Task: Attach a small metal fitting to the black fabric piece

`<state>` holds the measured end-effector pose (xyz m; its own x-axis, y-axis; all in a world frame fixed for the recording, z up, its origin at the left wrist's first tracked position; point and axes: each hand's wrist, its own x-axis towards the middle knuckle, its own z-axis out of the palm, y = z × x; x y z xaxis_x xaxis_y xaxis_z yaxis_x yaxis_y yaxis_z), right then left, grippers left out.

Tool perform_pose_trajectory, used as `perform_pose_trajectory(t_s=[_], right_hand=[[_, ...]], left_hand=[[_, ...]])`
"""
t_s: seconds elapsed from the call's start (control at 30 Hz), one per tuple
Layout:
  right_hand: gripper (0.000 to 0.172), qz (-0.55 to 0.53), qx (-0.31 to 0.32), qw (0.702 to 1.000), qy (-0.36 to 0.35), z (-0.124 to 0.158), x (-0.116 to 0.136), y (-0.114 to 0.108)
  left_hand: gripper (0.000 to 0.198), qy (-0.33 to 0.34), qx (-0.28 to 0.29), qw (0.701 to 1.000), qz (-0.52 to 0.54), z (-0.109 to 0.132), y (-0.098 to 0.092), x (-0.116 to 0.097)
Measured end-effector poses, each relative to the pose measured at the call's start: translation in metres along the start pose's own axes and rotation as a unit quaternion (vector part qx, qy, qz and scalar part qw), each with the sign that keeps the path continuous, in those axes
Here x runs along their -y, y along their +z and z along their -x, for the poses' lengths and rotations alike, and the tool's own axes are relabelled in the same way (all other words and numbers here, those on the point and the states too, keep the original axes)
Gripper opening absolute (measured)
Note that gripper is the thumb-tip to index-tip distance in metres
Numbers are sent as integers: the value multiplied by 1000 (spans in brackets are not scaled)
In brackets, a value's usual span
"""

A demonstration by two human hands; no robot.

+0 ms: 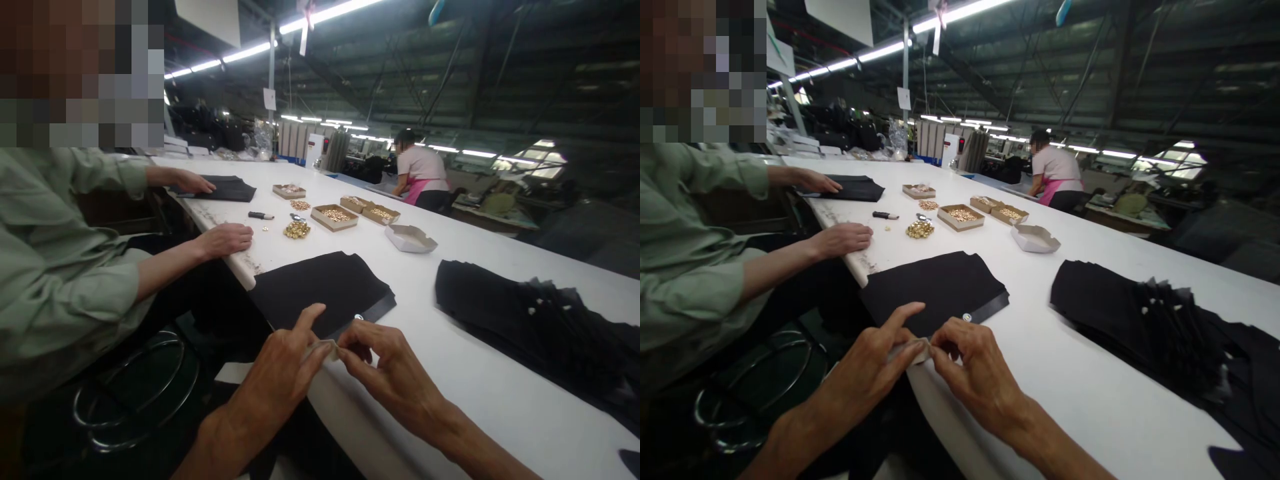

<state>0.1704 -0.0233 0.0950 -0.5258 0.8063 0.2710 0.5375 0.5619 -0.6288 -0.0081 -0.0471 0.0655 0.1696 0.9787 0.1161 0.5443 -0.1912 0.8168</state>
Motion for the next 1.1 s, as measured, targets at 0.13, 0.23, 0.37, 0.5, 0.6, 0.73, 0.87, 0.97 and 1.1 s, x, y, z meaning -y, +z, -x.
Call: perform_pose_trajectory(t_s=[0.13, 0.23, 0.37, 0.5, 0.6, 0.73, 0.87, 0.97, 1.1], right_hand=[[14, 9, -2, 1000, -6, 0, 2, 1], [14, 14, -4, 1000, -15, -1, 6, 0], [15, 30, 3, 999, -33, 0, 11, -1], [17, 39, -2, 998, -45, 2, 14, -1], [19, 45, -7, 997, -59, 3, 18, -1], [16, 67, -39, 991, -112, 2, 23, -2], [16, 104, -88, 973, -188, -2, 24, -2], [17, 147, -119, 956, -226, -4, 24, 0], [16, 183, -121, 935, -277, -2, 23, 3]], left_hand=[[23, 71, 28, 996, 43, 2, -7, 1], [22, 116, 22, 990, 76, 4, -9, 2], [24, 115, 24, 991, 66, 6, -9, 3], [25, 94, 13, 994, 57, 8, -8, 0], [27, 88, 0, 992, 85, 7, -8, -3], [29, 76, -4, 984, 163, 4, -8, -7], [29, 59, -35, 977, 202, 2, -6, -13], [29, 39, -53, 973, 220, 2, -3, -14], [31, 14, -52, 962, 268, 0, 1, -11]])
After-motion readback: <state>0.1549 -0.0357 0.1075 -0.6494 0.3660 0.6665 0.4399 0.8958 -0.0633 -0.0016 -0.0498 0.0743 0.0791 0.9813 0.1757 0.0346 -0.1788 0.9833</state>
